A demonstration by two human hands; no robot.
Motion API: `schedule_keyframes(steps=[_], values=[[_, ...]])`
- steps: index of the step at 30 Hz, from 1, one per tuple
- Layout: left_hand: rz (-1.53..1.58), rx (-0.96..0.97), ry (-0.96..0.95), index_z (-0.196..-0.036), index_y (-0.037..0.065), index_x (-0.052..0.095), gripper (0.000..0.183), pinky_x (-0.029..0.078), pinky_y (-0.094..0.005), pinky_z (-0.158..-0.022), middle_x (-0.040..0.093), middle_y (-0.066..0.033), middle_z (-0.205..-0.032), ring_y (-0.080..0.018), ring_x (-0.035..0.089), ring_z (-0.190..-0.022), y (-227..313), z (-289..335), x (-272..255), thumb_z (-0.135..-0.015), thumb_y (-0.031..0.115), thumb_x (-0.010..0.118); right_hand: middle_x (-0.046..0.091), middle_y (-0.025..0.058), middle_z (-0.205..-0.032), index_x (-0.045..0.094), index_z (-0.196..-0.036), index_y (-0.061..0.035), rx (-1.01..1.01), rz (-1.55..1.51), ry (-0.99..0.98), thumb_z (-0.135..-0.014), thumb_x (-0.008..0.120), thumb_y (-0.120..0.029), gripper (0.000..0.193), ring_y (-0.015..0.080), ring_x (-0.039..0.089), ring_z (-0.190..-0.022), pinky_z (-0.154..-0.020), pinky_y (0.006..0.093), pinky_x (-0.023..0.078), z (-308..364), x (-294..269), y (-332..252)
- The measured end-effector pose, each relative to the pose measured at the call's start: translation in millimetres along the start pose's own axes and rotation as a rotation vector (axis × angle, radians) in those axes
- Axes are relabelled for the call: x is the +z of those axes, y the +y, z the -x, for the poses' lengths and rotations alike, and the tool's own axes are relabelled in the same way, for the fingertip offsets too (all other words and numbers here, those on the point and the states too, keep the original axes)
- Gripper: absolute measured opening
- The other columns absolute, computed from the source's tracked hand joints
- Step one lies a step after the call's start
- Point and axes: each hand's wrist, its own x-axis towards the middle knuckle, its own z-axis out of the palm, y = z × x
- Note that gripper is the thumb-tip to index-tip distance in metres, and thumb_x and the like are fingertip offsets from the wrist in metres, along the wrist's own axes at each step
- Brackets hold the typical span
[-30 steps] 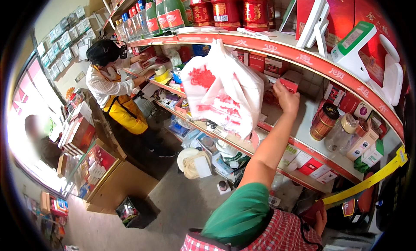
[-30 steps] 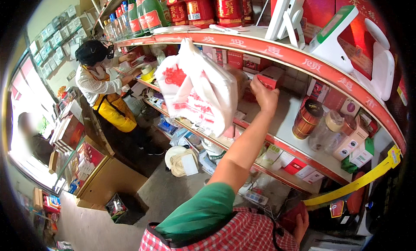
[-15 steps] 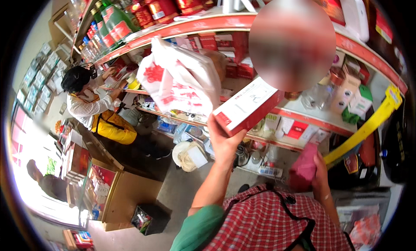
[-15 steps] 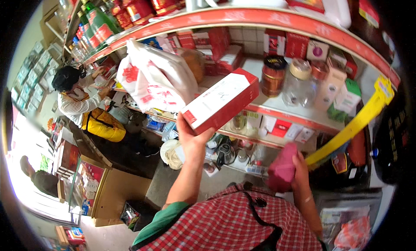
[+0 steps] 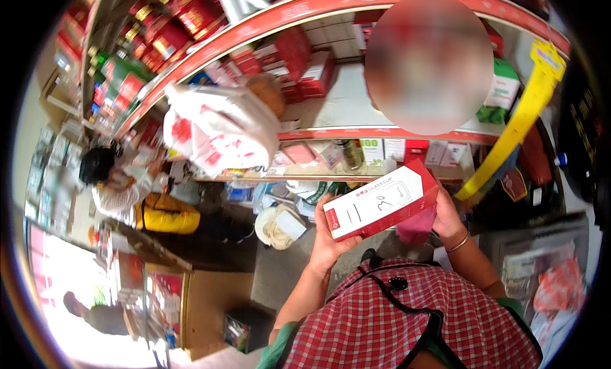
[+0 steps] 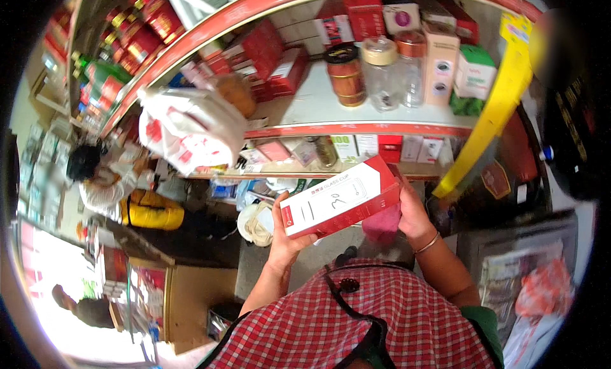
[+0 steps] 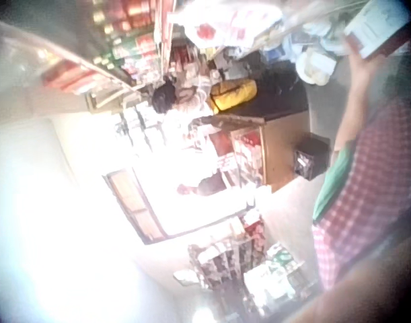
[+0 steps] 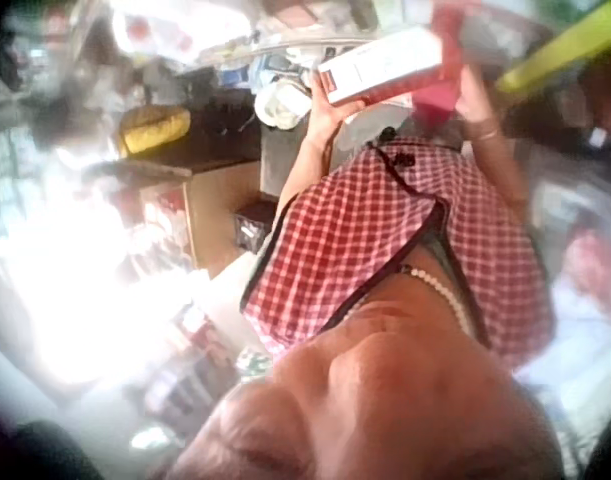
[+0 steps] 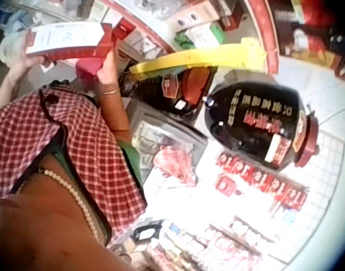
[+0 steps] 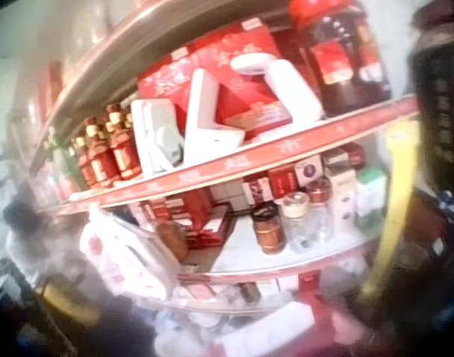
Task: The person wipes the surfaces of various packaged goods on a store shelf using a pink cloth. They handle boxes, a cylindrical tin, and a plastic jar one at a time, wiping them and returning them to the shelf.
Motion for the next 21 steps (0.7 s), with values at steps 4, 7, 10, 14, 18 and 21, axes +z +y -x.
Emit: schedule_keyframes(steps=[4,7,10,14,18,21], values=[[0.223,-0.224,-0.062,-0.132,0.002,0.033,0.083,0.047,-0.0361,-0.086,0.052,-0.0114,-0.116,-0.0242,0.054,-0.105,-23,-23,-3,-0.063,0.015,0.078,0.05,0.0087,-0.128,0.036,-0.135,-0.003,-0.138,0.117,0.027,-0.088,0.056,-0.021,0.054,0.0192,0.049,-0.117,-0.097,0.0344,0.04,33,-1,-22],[0.447,-0.509,-0.17,-0.121,0.001,0.047,0.061,0.052,-0.0384,-0.072,0.061,-0.0133,-0.107,-0.027,0.062,-0.091,-61,-52,-15,-0.07,0.024,0.071,0.055,0.0135,-0.12,0.042,-0.128,-0.002,-0.156,0.601,0.227,-0.075,0.07,-0.022,0.063,0.022,0.053,-0.112,-0.093,0.0355,0.043,74,-28,-30],[0.497,-0.68,-0.299,-0.124,0.001,0.045,0.06,0.05,-0.0432,-0.086,0.057,-0.0152,-0.117,-0.0311,0.058,-0.103,-62,-68,6,-0.071,0.02,0.068,0.06,0.0171,-0.109,0.049,-0.12,-0.0013,0.102,1.095,0.553,-0.078,0.067,-0.025,0.052,0.0233,0.057,-0.102,-0.088,0.0336,0.044,113,-64,-8],[0.311,-0.633,-0.628,-0.126,-0.001,0.041,0.064,0.046,-0.0406,-0.091,0.055,-0.013,-0.115,-0.0268,0.055,-0.107,-78,-90,59,-0.066,0.01,0.063,0.06,0.0111,-0.111,0.051,-0.122,-0.0011,-0.138,1.11,0.644,-0.086,0.058,-0.021,0.042,0.0187,0.055,-0.101,-0.089,0.032,0.043,173,-71,4],[0.105,-0.65,-0.744,-0.123,0.003,0.039,0.072,0.046,-0.0368,-0.09,0.053,-0.0113,-0.113,-0.025,0.055,-0.103,-96,-84,131,-0.059,-0.005,0.07,0.059,0.007,-0.111,0.054,-0.12,-0.0012,-0.245,0.637,1.038,-0.088,0.056,-0.021,0.038,0.0152,0.053,-0.101,-0.087,0.0307,0.043,236,-44,25],[-0.017,-0.453,-0.961,-0.121,0.004,0.039,0.072,0.044,-0.0352,-0.091,0.051,-0.0096,-0.112,-0.0226,0.053,-0.104,-111,-68,179,-0.058,-0.006,0.073,0.059,0.0051,-0.105,0.052,-0.118,-0.0031,-0.441,0.497,1.294,-0.087,0.057,-0.016,0.034,0.0129,0.055,-0.094,-0.084,0.0275,0.045,283,-12,28]])
